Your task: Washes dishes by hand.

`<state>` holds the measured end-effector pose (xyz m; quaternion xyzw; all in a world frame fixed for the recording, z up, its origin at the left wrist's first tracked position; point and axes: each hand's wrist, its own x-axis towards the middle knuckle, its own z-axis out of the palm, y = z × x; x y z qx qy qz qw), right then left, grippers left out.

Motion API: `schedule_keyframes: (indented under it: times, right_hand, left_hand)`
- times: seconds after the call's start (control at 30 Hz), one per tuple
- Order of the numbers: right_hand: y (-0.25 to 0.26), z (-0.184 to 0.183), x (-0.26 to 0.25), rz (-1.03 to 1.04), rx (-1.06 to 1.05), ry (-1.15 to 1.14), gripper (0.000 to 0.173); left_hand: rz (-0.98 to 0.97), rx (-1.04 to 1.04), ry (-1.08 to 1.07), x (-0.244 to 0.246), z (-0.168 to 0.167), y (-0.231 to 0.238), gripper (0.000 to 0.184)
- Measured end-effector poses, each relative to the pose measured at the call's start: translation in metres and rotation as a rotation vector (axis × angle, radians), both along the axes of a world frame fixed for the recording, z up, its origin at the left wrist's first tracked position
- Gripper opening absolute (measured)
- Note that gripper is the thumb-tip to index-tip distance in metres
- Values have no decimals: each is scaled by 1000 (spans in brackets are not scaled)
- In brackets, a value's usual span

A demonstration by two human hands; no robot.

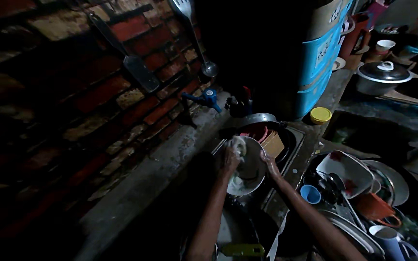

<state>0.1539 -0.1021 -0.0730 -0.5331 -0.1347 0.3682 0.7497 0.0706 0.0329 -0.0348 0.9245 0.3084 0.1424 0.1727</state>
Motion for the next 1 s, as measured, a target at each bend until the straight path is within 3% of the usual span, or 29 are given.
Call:
schedule_keyframes:
  times: [0.07,0.13,0.2,0.27,0.4,0.47,0.53,0.6,0.67,0.73,0.83,0.9,1.0]
  right_hand:
    - [2,-3,1,40,63,11,42]
    - [1,-4,6,71,113,19,46]
    - [-1,4,12,47,86,20,49]
    - [-8,12,22,-23,36,-17,49]
    - [-51,23,48,-154,87,-86,47]
    - [-80,31,54,-202,92,-100,45]
    - [-108,31,59,-228,123,-86,47]
    - [-135,24,72,-295,153,-33,47]
    - [-170,12,98,-437,106,-24,47]
    - [-225,0,125,-531,22,-120,49]
    - [-294,-20,150,-659,-111,-168,43]
    - [-318,-37,151,-665,-104,-130,41]
    - [-330,-65,145,-623,-92,-25,44]
  left_hand:
    - [-172,-85,-274,12,-16,-6,41]
    - [-320,-221,-368,14,-25,-20,45]
    - [-366,-321,-225,3,-17,-40,46]
    - [-381,-291,-3,-11,-9,-53,39]
    - [-330,-12,254,-5,3,-42,33]
    - [-311,141,185,27,9,-45,34]
    - [-366,111,42,68,18,-80,41]
    - [-547,-57,-96,103,13,-132,43]
    - [-741,-200,-76,123,3,-190,33]
    - [-868,-190,21,135,-22,-229,26]
    - [-730,-23,263,170,-56,-252,31]
    - [-647,57,148,204,-81,-269,30]
    - [-633,-145,55,227,-96,-335,36]
